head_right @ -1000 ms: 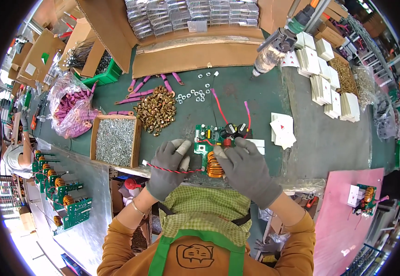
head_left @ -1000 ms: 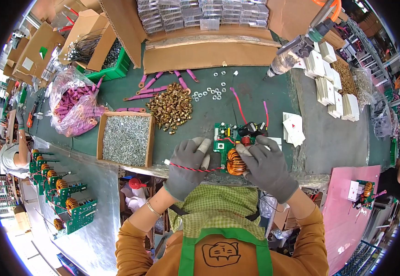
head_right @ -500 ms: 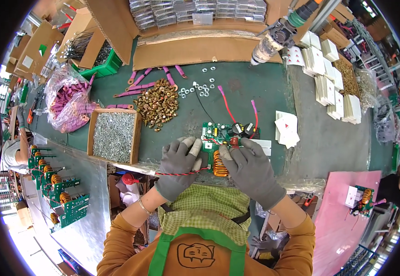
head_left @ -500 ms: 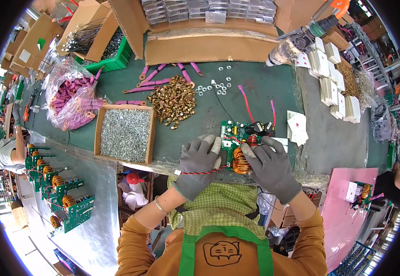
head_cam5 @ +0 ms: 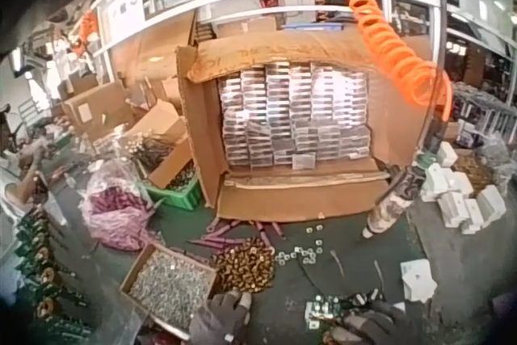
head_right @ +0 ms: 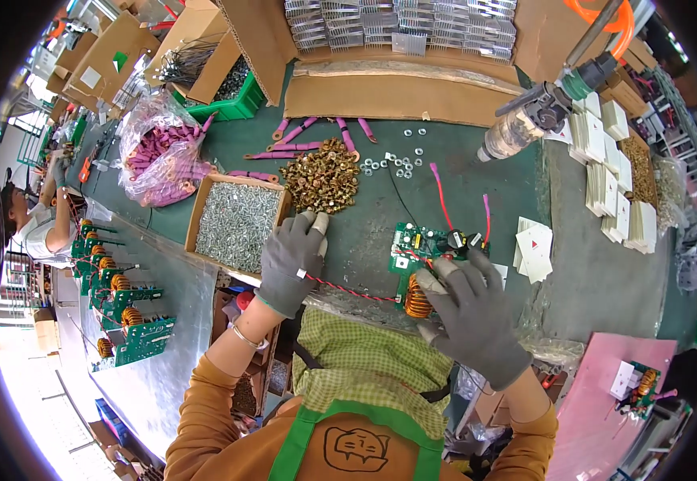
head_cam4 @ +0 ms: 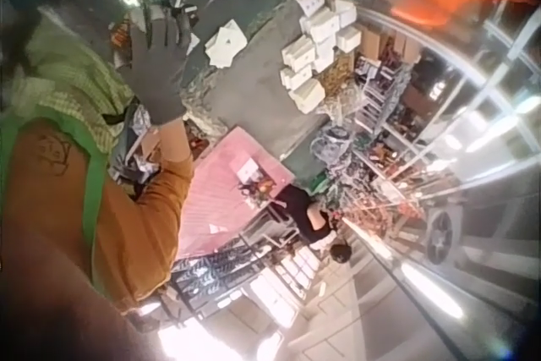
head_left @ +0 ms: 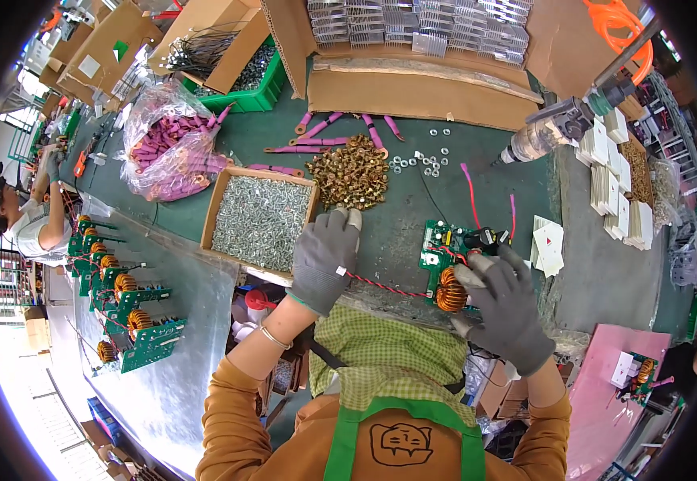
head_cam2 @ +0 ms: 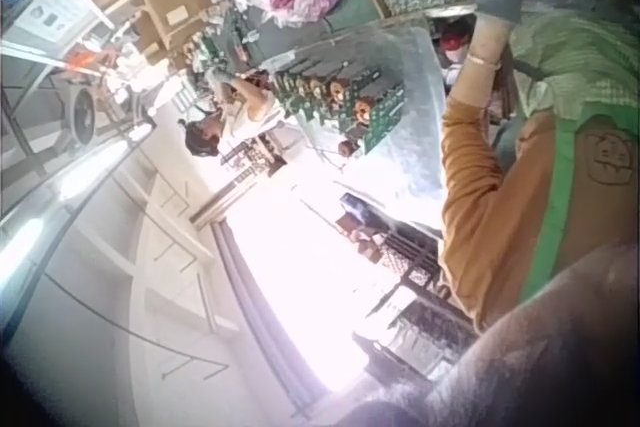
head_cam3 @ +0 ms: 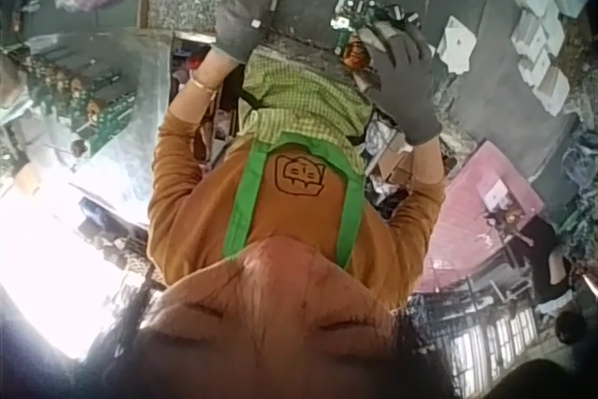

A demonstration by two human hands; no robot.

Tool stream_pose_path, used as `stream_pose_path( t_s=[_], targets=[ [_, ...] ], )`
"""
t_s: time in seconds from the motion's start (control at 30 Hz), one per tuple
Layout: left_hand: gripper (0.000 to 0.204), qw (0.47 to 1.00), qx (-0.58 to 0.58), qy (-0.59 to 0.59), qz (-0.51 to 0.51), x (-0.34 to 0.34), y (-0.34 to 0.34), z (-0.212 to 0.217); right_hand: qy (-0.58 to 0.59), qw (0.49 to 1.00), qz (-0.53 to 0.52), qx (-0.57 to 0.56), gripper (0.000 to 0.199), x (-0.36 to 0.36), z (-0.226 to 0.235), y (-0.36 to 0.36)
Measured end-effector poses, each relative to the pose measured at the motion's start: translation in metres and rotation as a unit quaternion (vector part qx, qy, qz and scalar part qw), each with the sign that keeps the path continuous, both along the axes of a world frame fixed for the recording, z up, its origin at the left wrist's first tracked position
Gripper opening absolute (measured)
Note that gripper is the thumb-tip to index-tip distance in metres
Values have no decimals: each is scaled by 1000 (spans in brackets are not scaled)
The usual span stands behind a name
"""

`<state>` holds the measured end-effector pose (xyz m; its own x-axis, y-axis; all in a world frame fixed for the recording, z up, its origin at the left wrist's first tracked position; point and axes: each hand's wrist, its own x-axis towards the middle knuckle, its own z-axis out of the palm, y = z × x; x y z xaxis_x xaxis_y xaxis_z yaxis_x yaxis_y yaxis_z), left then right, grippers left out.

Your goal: The person assembles circuit boards by attaching wires and covers, driving screws into the boards using a pneumatic screwdriver, and setting the completed boards onto the table.

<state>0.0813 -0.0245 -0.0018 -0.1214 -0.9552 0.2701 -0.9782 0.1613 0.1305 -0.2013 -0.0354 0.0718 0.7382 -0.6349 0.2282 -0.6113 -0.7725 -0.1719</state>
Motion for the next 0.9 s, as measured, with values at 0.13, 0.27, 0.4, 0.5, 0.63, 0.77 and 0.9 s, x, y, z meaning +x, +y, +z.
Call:
stream_pose_path(
  t_s=[0.13, 0.27, 0.4, 0.5, 0.63, 0.77, 0.9],
  targets=[
    [26, 1000, 15, -13, 17, -2, -6, -3, -103, 990, -63, -77, 73, -21, 17, -17],
    [23, 1000, 6, -29, 6, 3, -10, -8, -422, 874, -240, 7, 67, -43, 4, -68],
    [23, 997, -10, 62, -44, 0, -1, 13, -503, 829, -168, 178, 66, -41, 1, -135],
    [22, 953, 0, 285, -98, -7, 8, 25, -418, 858, -104, 281, 62, -42, -2, -166],
    [20, 677, 205, 701, -83, -35, 17, 24, -462, 791, -60, 398, 50, -45, -19, -181],
    [35, 501, 322, 802, -45, -44, 22, 13, -552, 737, -72, 384, 43, -30, 2, -138],
    [43, 455, 374, 808, -33, -52, 16, 10, -708, 575, 70, 403, 42, -34, -16, -118]
  ],
)
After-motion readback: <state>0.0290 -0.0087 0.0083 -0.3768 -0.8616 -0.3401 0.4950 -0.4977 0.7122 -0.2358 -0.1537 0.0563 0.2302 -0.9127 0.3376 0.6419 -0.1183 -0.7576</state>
